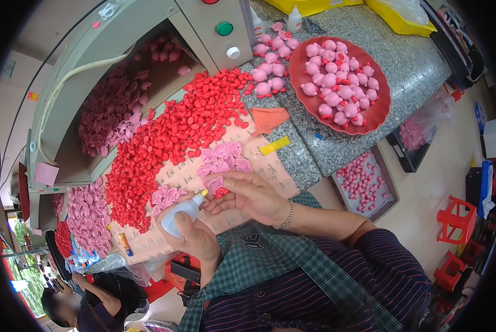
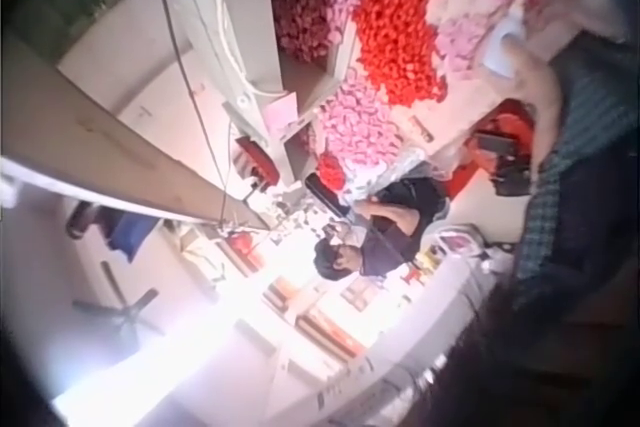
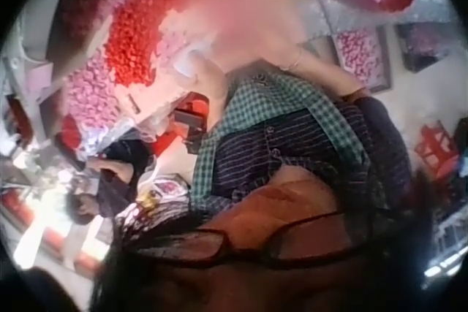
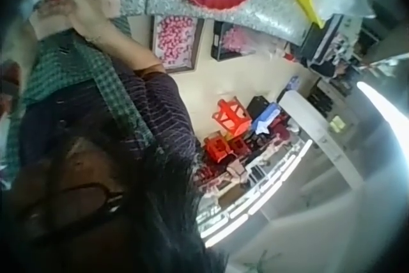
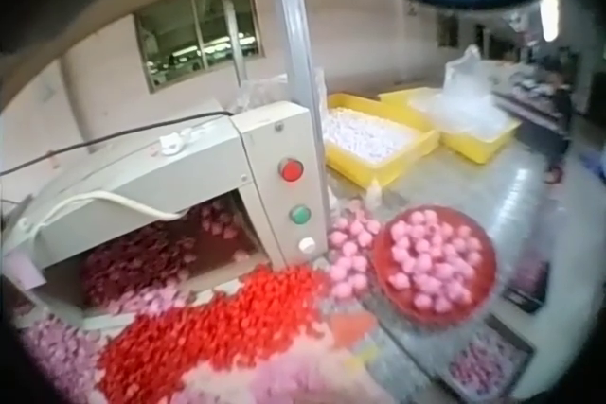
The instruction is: Assembling small plastic toy components by joining red and pink parts at a factory workbench.
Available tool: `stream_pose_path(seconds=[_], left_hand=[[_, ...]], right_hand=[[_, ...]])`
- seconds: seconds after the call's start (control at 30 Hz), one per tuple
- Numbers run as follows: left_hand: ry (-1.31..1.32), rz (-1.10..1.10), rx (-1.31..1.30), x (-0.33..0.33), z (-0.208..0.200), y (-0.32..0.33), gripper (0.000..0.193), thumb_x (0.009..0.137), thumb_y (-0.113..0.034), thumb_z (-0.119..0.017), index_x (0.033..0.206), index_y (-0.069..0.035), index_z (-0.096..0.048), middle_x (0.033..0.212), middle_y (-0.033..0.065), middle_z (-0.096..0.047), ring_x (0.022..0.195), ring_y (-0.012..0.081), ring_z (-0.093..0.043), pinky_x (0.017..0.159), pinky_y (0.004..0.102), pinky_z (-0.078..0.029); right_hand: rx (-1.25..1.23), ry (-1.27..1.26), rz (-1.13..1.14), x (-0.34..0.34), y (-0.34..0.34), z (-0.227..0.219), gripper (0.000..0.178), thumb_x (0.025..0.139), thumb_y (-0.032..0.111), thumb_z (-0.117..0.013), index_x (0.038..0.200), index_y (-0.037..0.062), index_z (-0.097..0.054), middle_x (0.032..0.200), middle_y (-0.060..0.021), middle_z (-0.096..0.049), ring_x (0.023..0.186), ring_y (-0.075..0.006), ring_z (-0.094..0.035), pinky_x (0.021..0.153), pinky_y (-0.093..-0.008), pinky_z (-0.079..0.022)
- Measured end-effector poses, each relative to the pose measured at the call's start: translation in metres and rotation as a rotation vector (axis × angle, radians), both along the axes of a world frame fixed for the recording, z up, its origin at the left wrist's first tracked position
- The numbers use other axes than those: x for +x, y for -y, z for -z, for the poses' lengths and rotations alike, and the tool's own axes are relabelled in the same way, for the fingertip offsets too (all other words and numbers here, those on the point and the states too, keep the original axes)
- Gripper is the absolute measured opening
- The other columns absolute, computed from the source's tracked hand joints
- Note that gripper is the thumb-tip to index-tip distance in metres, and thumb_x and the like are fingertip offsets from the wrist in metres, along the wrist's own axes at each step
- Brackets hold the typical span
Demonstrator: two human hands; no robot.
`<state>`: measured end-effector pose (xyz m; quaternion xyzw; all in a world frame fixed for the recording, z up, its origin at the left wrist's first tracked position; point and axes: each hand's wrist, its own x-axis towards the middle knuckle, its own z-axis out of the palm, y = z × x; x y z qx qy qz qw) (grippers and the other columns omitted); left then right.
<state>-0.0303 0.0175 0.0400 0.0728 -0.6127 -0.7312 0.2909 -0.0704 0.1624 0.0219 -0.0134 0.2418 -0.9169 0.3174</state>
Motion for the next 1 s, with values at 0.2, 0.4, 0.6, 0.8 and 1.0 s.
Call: stream_pose_path(seconds=[0.2, 0.4, 0.6, 0.8, 1.0], left_hand=[[0.018, 0.002, -0.024, 0.000, 0.000, -0.002, 0.029, 0.093, -0.017, -0.060, 0.104, 0.002, -0.041, 0.098, 0.0290, -0.061, 0.088, 0.0324, -0.064, 0.081, 0.0456, -0.055], [0.029, -0.022, -0.035, -0.001, -0.004, -0.004, 0.026, 0.092, -0.014, -0.058, 0.104, 0.002, -0.041, 0.097, 0.0276, -0.060, 0.089, 0.0323, -0.065, 0.081, 0.0450, -0.056], [0.026, -0.033, -0.092, -0.003, -0.006, -0.007, 0.027, 0.094, -0.016, -0.059, 0.103, 0.003, -0.041, 0.096, 0.0281, -0.060, 0.087, 0.0312, -0.065, 0.081, 0.0441, -0.057], [0.023, -0.009, -0.130, 0.000, -0.005, -0.002, 0.029, 0.095, -0.019, -0.059, 0.103, 0.002, -0.041, 0.094, 0.0262, -0.061, 0.086, 0.0304, -0.065, 0.080, 0.0430, -0.056], [0.046, -0.023, -0.125, -0.001, -0.003, 0.004, 0.029, 0.095, -0.019, -0.061, 0.103, 0.003, -0.043, 0.094, 0.0255, -0.063, 0.085, 0.0285, -0.064, 0.081, 0.0407, -0.054]], right_hand=[[-0.003, 0.004, 0.012, 0.001, 0.000, 0.000, 0.045, 0.104, 0.021, -0.040, 0.139, -0.0076, -0.041, 0.111, -0.0206, -0.064, 0.104, -0.0299, -0.065, 0.092, -0.0412, -0.052], [-0.014, -0.001, 0.012, 0.000, -0.001, -0.003, 0.045, 0.104, 0.021, -0.041, 0.138, -0.0078, -0.041, 0.111, -0.0196, -0.064, 0.104, -0.0293, -0.065, 0.093, -0.0411, -0.052], [0.007, -0.013, 0.015, 0.000, 0.000, 0.000, 0.043, 0.104, 0.021, -0.041, 0.137, -0.0075, -0.043, 0.112, -0.0186, -0.064, 0.104, -0.0280, -0.065, 0.092, -0.0406, -0.053], [0.082, -0.073, 0.049, 0.002, 0.000, 0.003, 0.041, 0.104, 0.019, -0.042, 0.136, -0.0057, -0.046, 0.110, -0.0161, -0.065, 0.103, -0.0256, -0.065, 0.090, -0.0388, -0.053], [0.224, -0.154, 0.061, 0.002, -0.002, 0.003, 0.039, 0.104, 0.020, -0.044, 0.133, -0.0045, -0.051, 0.106, -0.0132, -0.065, 0.094, -0.0204, -0.064, 0.084, -0.0345, -0.052]])
